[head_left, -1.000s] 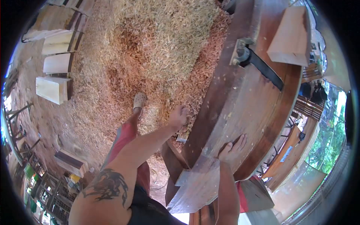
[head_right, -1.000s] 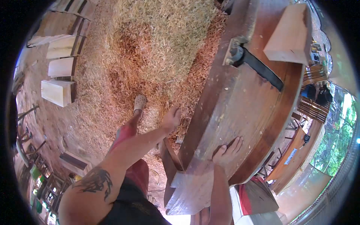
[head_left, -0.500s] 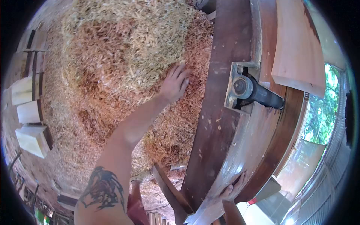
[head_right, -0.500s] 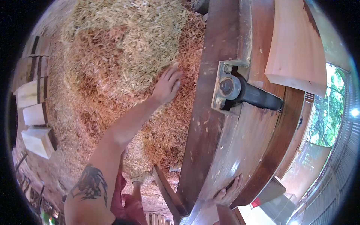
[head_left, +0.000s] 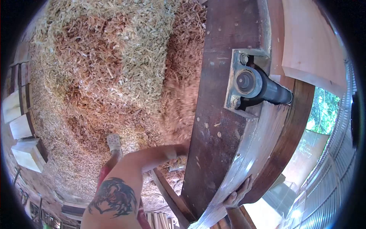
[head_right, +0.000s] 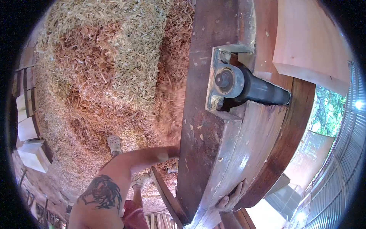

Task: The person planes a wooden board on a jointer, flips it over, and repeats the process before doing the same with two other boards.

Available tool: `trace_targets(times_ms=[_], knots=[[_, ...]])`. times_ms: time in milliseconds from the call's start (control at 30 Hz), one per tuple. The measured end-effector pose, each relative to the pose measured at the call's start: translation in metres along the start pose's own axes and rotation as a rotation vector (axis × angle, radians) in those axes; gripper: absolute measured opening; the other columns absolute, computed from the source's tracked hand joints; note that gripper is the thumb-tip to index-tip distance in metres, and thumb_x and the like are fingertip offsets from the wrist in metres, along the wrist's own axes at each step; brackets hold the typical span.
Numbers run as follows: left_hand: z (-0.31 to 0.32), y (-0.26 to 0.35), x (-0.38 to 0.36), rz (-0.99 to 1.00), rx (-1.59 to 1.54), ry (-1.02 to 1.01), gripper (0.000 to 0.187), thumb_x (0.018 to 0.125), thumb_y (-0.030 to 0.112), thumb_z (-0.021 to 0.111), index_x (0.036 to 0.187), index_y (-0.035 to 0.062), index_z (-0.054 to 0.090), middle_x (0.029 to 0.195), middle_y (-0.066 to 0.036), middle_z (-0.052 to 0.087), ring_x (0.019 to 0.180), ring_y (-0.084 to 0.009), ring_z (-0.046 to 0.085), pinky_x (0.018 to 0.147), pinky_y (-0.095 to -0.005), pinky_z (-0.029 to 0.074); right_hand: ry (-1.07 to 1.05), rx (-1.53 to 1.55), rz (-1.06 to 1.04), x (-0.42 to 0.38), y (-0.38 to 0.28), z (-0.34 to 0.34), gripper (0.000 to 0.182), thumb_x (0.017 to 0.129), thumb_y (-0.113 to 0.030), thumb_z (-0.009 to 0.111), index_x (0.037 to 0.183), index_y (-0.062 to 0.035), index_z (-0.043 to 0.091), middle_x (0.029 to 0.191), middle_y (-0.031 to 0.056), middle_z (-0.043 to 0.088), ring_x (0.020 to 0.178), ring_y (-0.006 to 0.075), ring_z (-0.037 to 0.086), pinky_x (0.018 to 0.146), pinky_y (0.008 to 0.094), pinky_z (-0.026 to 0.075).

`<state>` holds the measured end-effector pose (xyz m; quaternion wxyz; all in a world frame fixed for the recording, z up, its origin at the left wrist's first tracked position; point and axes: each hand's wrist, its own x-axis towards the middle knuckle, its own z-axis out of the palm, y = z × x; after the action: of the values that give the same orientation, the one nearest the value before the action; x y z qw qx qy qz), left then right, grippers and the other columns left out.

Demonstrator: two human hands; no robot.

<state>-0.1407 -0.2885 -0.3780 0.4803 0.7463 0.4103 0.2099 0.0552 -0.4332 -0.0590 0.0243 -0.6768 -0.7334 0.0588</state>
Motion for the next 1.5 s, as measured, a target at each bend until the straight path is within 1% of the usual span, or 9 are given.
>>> trace_targets(times_ms=[100, 200, 300, 533, 867, 933, 1133, 1367, 1500], knots=[[-0.036, -0.003, -0.05, -0.113, -0.247, -0.095, 0.029, 0.091, 0.017, 0.066, 0.119, 0.0089, 0.069, 0.103, -0.019, 0.068, 0.096, -0.038, 0.068, 0.08, -0.0475, 0.054, 0.021, -0.054, -0.003, 0.005, -0.006, -0.002, 0.079, 0.107, -0.046, 0.034, 0.16, 0.0122, 0.033, 0.161, 0.0376, 0.04, 0.151, 0.0551, 0.036, 0.124, 0.0682, 0.028], [-0.103, -0.071, -0.029, -0.355, -0.311, 0.219, 0.025, 0.086, 0.012, 0.07, 0.111, 0.0089, 0.073, 0.091, -0.018, 0.072, 0.085, -0.0366, 0.072, 0.071, -0.0465, 0.058, 0.054, -0.061, -0.099, 0.015, -0.012, 0.0, 0.078, 0.107, -0.046, 0.033, 0.16, 0.0129, 0.033, 0.162, 0.0381, 0.038, 0.151, 0.0557, 0.035, 0.124, 0.0679, 0.028], [-0.157, -0.134, 0.055, -0.253, 0.158, 0.809, 0.053, 0.097, 0.022, 0.071, 0.146, 0.0084, 0.056, 0.14, -0.026, 0.059, 0.121, -0.0448, 0.063, 0.097, -0.0525, 0.057, 0.023, -0.02, 0.002, 0.009, -0.009, -0.002, 0.078, 0.107, -0.045, 0.033, 0.16, 0.0134, 0.032, 0.162, 0.0387, 0.037, 0.151, 0.0567, 0.034, 0.124, 0.0685, 0.027], [-0.07, -0.112, 0.181, -0.245, 0.257, 0.449, 0.057, 0.107, 0.034, 0.064, 0.157, 0.0106, 0.051, 0.154, -0.029, 0.05, 0.14, -0.0449, 0.051, 0.115, -0.0521, 0.046, 0.022, 0.015, -0.024, 0.006, -0.002, 0.004, 0.079, 0.106, -0.044, 0.033, 0.16, 0.0133, 0.03, 0.164, 0.0383, 0.032, 0.152, 0.0566, 0.032, 0.124, 0.0693, 0.026], [0.026, 0.004, -0.009, 0.038, -0.1, -0.113, 0.061, 0.105, 0.034, 0.065, 0.161, 0.0148, 0.047, 0.165, -0.025, 0.038, 0.15, -0.0464, 0.039, 0.122, -0.0554, 0.039, 0.024, -0.006, -0.063, 0.013, -0.009, 0.001, 0.078, 0.108, -0.043, 0.03, 0.159, 0.0155, 0.03, 0.164, 0.0374, 0.032, 0.151, 0.0573, 0.032, 0.123, 0.0702, 0.029], [-0.013, -0.012, -0.019, -0.053, -0.236, -0.117, 0.062, 0.105, 0.033, 0.065, 0.161, 0.0157, 0.046, 0.167, -0.025, 0.035, 0.152, -0.0467, 0.037, 0.124, -0.056, 0.037, 0.026, -0.002, -0.055, 0.011, -0.007, 0.002, 0.078, 0.108, -0.044, 0.03, 0.159, 0.0153, 0.03, 0.164, 0.0376, 0.032, 0.151, 0.0575, 0.032, 0.122, 0.0702, 0.029], [-0.14, -0.123, 0.099, -0.037, 0.21, 0.704, 0.065, 0.104, 0.033, 0.065, 0.163, 0.0182, 0.044, 0.174, -0.023, 0.028, 0.158, -0.0477, 0.029, 0.128, -0.058, 0.033, 0.028, 0.013, -0.032, 0.008, -0.004, 0.004, 0.08, 0.107, -0.045, 0.03, 0.161, 0.0143, 0.029, 0.163, 0.0396, 0.032, 0.151, 0.0582, 0.032, 0.123, 0.0701, 0.028], [-0.058, -0.11, 0.205, -0.16, 0.218, 0.345, 0.062, 0.104, 0.018, 0.061, 0.163, 0.0296, 0.046, 0.177, -0.016, 0.023, 0.158, -0.0486, 0.03, 0.129, -0.0608, 0.031, 0.058, -0.108, -0.352, 0.026, 0.004, 0.008, 0.079, 0.105, -0.043, 0.028, 0.162, 0.0123, 0.028, 0.162, 0.0407, 0.031, 0.152, 0.0595, 0.03, 0.125, 0.0705, 0.025], [0.042, -0.047, 0.137, 0.094, 0.285, 0.059, 0.062, 0.104, 0.016, 0.06, 0.163, 0.0313, 0.046, 0.177, -0.016, 0.023, 0.158, -0.0481, 0.031, 0.129, -0.0603, 0.031, 0.023, 0.027, -0.021, 0.001, 0.005, 0.006, 0.082, 0.104, -0.046, 0.029, 0.163, 0.0116, 0.027, 0.164, 0.0397, 0.03, 0.154, 0.0571, 0.028, 0.126, 0.0704, 0.023]])
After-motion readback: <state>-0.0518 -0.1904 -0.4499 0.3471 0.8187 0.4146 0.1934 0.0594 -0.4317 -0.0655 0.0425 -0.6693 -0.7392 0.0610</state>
